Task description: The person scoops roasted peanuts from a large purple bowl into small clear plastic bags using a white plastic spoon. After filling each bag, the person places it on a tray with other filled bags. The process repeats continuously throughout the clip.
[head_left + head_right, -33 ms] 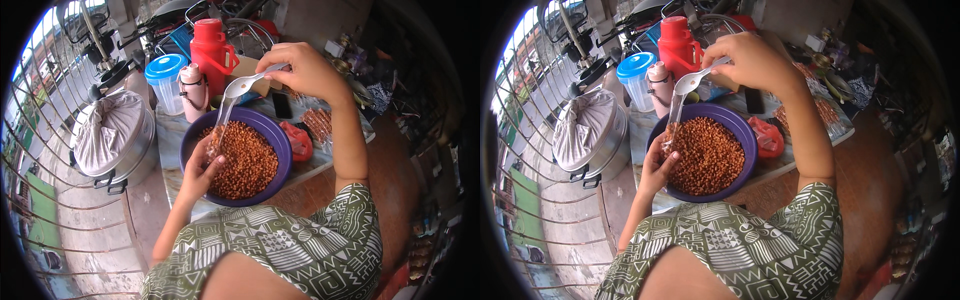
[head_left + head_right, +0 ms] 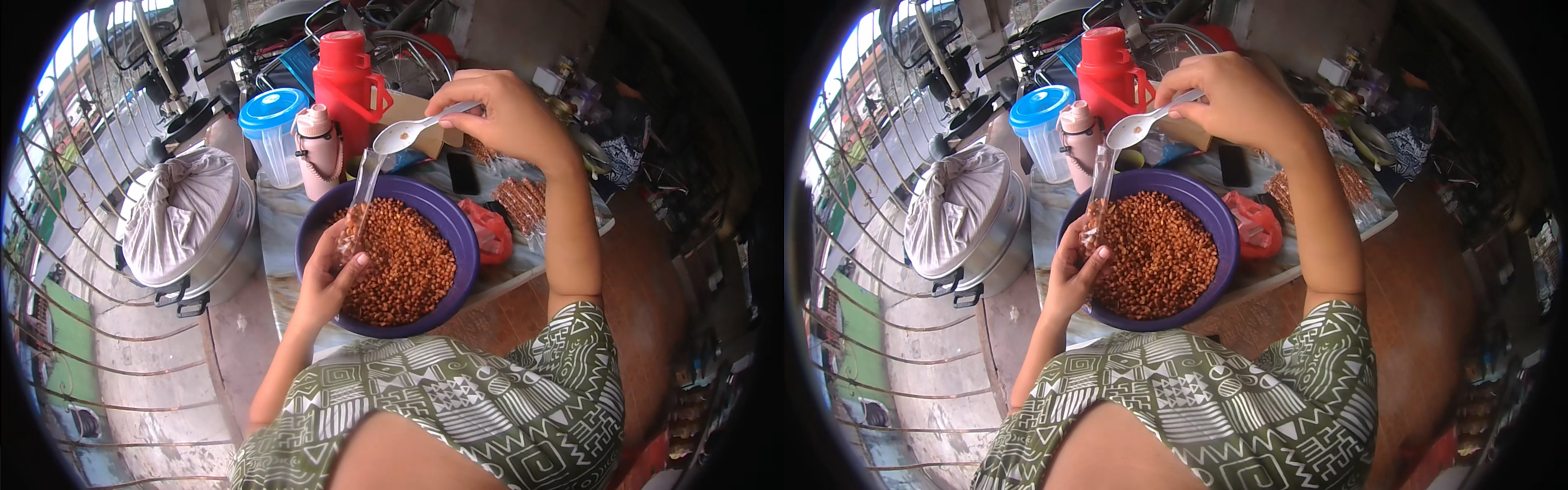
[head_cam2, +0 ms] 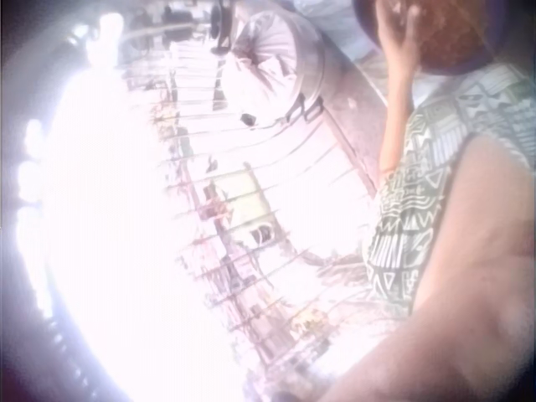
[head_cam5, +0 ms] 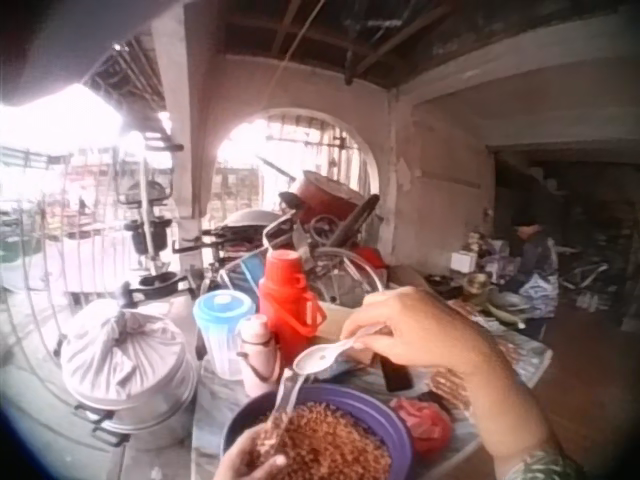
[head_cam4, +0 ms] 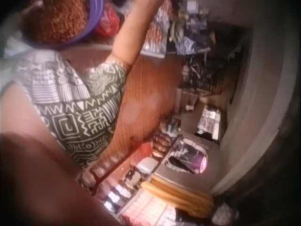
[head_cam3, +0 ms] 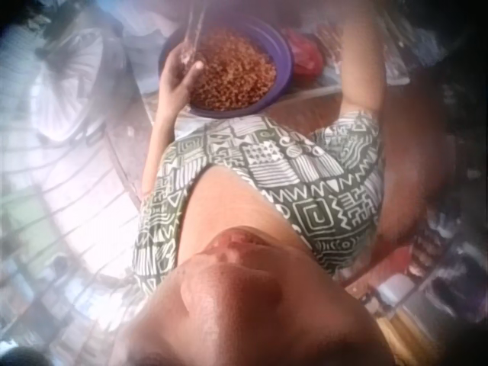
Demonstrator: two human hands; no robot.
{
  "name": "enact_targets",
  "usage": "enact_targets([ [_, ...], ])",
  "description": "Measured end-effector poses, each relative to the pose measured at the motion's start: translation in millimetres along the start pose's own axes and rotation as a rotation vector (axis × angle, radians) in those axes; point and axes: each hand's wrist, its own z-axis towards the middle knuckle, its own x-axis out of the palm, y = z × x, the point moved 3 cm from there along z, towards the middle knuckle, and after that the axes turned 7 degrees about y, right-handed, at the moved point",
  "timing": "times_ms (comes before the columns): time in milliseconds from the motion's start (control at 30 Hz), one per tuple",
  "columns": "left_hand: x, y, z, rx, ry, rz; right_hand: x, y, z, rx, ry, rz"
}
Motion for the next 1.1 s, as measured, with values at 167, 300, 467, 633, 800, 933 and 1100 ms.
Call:
enact_targets([
  [167,-13,-5,-1,0.169,-0.061,-0.094,8,0,-33,0.235,-0.002,0.044],
  [300,-20,-4,10,0.371,-0.018,-0.094,104,0,-83,0.193,0.207,-0.262],
  [467,-24,16,33,0.216,0.043,-0.106,204,3,-147,0.243,0.456,-0.330],
  [633,-13,20,31,0.206,0.089,-0.075,184,14,-151,0.330,0.468,-0.110],
  [800,5,28,27,0.132,0.147,0.012,130,24,-79,0.382,0.028,0.625],
  [933,18,30,28,0.114,0.210,0.002,138,20,-23,0.227,-0.064,1.061],
  [1100,-1,22,20,0.302,0.172,0.053,76,33,0,0.124,-0.231,0.641],
])
